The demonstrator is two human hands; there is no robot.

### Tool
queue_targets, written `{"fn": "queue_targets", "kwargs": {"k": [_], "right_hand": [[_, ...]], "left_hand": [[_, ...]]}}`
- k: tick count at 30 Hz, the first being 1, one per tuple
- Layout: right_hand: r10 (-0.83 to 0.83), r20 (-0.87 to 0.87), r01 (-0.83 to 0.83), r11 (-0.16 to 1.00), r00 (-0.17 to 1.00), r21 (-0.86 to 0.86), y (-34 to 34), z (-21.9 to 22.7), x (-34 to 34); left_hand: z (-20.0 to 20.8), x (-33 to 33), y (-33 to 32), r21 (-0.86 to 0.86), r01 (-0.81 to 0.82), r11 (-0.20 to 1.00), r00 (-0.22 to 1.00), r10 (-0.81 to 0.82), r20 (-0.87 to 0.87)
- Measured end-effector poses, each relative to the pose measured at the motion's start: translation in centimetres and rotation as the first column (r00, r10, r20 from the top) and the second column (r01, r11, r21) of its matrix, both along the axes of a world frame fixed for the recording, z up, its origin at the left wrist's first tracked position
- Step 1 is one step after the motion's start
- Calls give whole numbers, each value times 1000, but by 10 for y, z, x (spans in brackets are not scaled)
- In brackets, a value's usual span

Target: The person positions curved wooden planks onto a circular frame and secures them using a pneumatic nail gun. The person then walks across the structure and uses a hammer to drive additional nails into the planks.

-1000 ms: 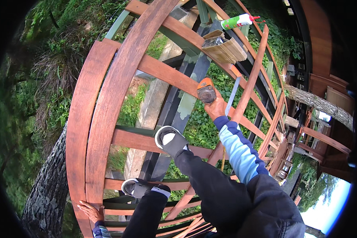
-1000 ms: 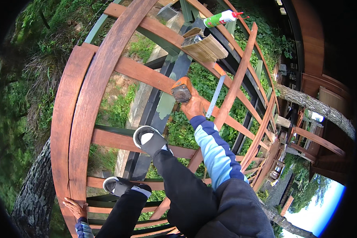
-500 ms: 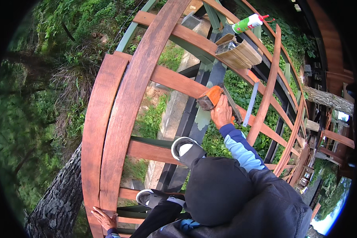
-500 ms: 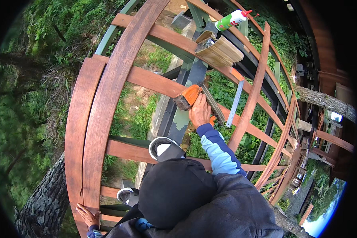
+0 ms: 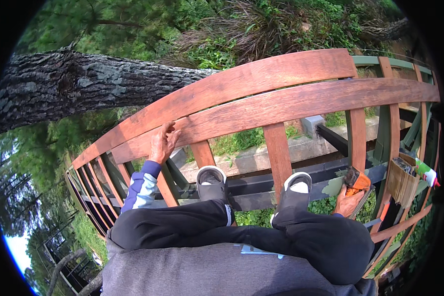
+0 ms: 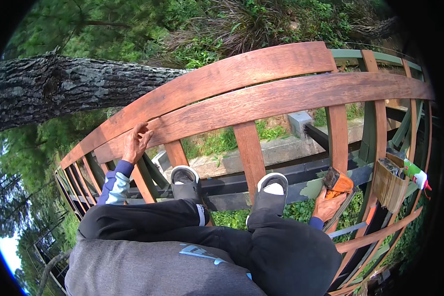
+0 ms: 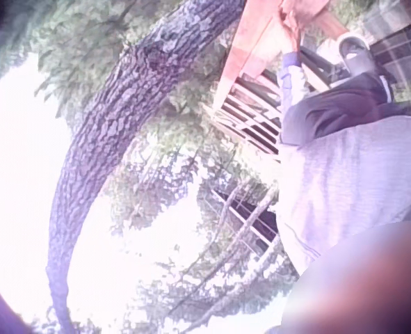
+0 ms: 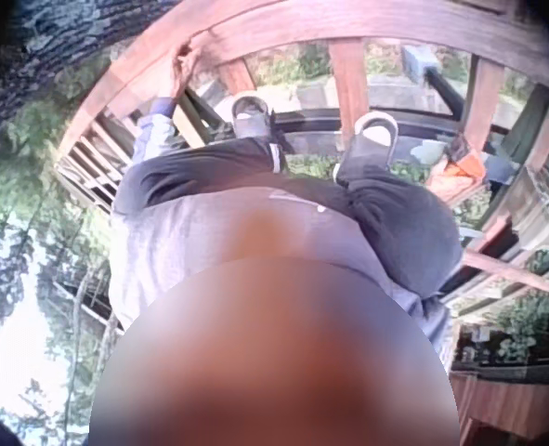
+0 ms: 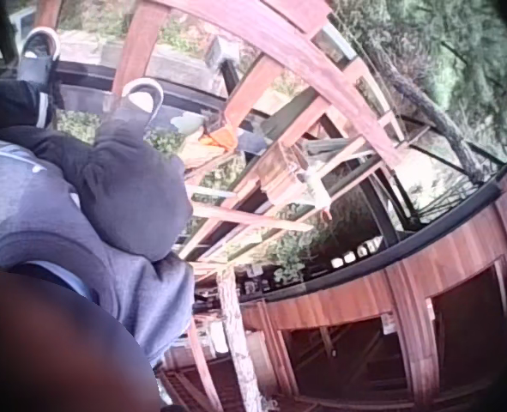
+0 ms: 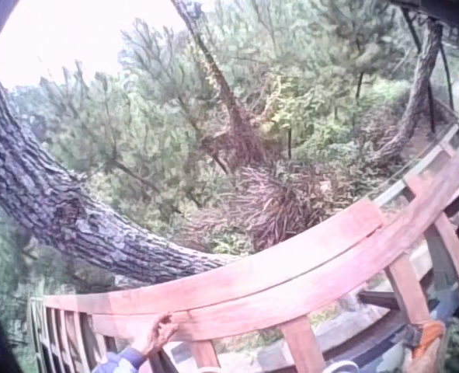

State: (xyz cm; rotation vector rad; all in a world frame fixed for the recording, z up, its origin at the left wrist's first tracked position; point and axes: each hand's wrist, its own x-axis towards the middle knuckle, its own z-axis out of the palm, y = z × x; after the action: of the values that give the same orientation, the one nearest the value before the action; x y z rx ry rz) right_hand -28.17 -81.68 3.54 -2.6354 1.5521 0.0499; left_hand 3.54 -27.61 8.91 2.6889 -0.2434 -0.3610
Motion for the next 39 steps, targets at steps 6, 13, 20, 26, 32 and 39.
{"fn": "queue_targets", "kwargs": {"k": [6, 13, 20, 26, 32, 39], "right_hand": [[76, -2, -76, 997, 997, -17, 1, 10, 3], [65, -37, -63, 997, 997, 41, -11, 3, -8], [-14, -73, 24, 991, 997, 130, -6, 18, -4], [-40, -120, 48, 997, 992, 59, -3, 20, -6], [79, -68, -74, 995, 995, 67, -7, 11, -9], [86, -69, -83, 995, 994, 48, -12, 3, -12]], "left_hand": [[-26, 11, -34, -304, -143, 942, 975, 187, 120], [-31, 24, -25, -251, 101, 963, 969, -37, 246], [-20, 36, -15, -202, 291, 935, 925, -221, 308], [-7, 40, -20, -335, 231, 913, 963, -167, 209], [-55, 8, -27, -725, -348, 595, 936, 181, -301], [24, 51, -59, -568, 365, 737, 806, 56, 590]]}}
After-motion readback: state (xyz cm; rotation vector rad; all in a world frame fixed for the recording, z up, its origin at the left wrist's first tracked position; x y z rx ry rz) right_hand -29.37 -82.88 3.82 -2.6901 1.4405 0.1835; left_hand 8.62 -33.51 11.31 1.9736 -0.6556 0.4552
